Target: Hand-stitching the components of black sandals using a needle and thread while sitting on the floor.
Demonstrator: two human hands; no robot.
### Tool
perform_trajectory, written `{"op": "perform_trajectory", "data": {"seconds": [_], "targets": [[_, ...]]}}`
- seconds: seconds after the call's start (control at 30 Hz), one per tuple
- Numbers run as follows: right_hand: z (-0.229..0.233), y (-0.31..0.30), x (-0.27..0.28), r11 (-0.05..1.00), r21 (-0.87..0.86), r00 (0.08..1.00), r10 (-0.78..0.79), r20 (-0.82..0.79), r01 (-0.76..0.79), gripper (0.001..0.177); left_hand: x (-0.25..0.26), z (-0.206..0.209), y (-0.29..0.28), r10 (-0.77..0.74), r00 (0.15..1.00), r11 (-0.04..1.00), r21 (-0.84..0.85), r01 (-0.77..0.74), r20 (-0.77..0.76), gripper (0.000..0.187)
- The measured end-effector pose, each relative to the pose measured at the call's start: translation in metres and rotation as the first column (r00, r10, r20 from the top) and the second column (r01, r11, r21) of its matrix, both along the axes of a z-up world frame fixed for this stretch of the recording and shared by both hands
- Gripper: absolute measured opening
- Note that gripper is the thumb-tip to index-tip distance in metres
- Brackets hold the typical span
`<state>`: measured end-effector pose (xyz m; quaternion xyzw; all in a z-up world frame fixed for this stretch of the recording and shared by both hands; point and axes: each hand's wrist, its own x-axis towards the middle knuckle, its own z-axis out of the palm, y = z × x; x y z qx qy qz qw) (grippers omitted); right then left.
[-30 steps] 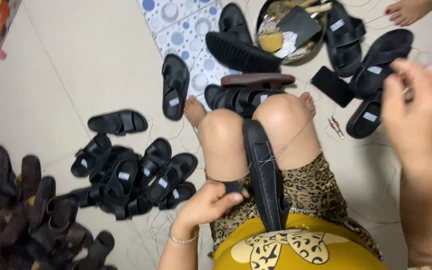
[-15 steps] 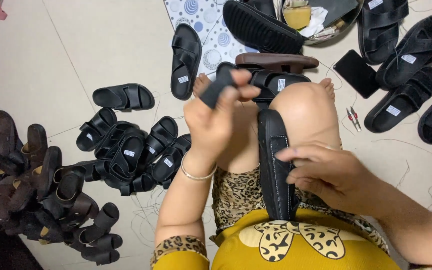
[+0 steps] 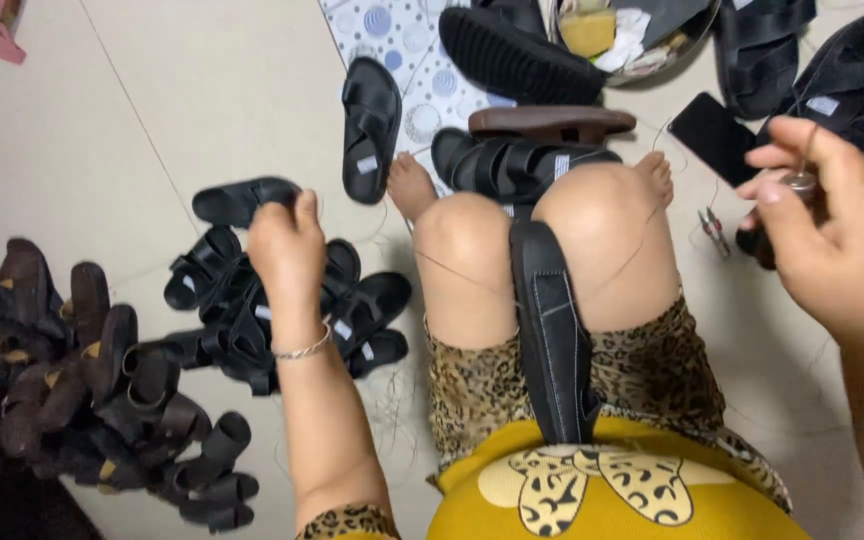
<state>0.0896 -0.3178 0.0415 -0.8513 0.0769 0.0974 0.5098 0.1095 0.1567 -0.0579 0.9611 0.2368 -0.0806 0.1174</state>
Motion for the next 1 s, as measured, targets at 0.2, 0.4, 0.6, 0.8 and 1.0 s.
{"op": "perform_trajectory", "data": {"seconds": [0.2,0.4,0.6,0.8,1.0], "targets": [[0.067,0.075,0.006,0.924,-0.291,0.490,-0.139,-0.860,-0.249,0.052,-0.038,0.114,-0.119,-0.062,0.878,0.673,-0.630,0.387,0.474,0.024],[-0.005,0.035,-0.034,0.487,-0.574,0.580,0.814,0.026,-0.658,0.043,-0.060,0.103,-0.150,-0.612,0.761,0.319,-0.813,0.487,0.216,0.099],[-0.006,0.037,-0.032,0.431,-0.647,0.514,0.855,0.070,-0.629,0.070,-0.058,0.092,-0.149,-0.646,0.735,0.312,-0.807,0.501,0.207,0.108],[0.013,0.048,-0.029,0.250,-0.801,0.422,0.906,-0.004,-0.544,0.069,-0.072,0.065,-0.156,-0.618,0.708,0.434,-0.603,0.670,0.342,0.110],[0.013,0.089,-0.018,0.295,-0.851,0.418,0.903,0.099,-0.434,0.023,-0.076,0.044,-0.155,-0.629,0.669,0.478,-0.481,0.735,0.396,0.111]]}}
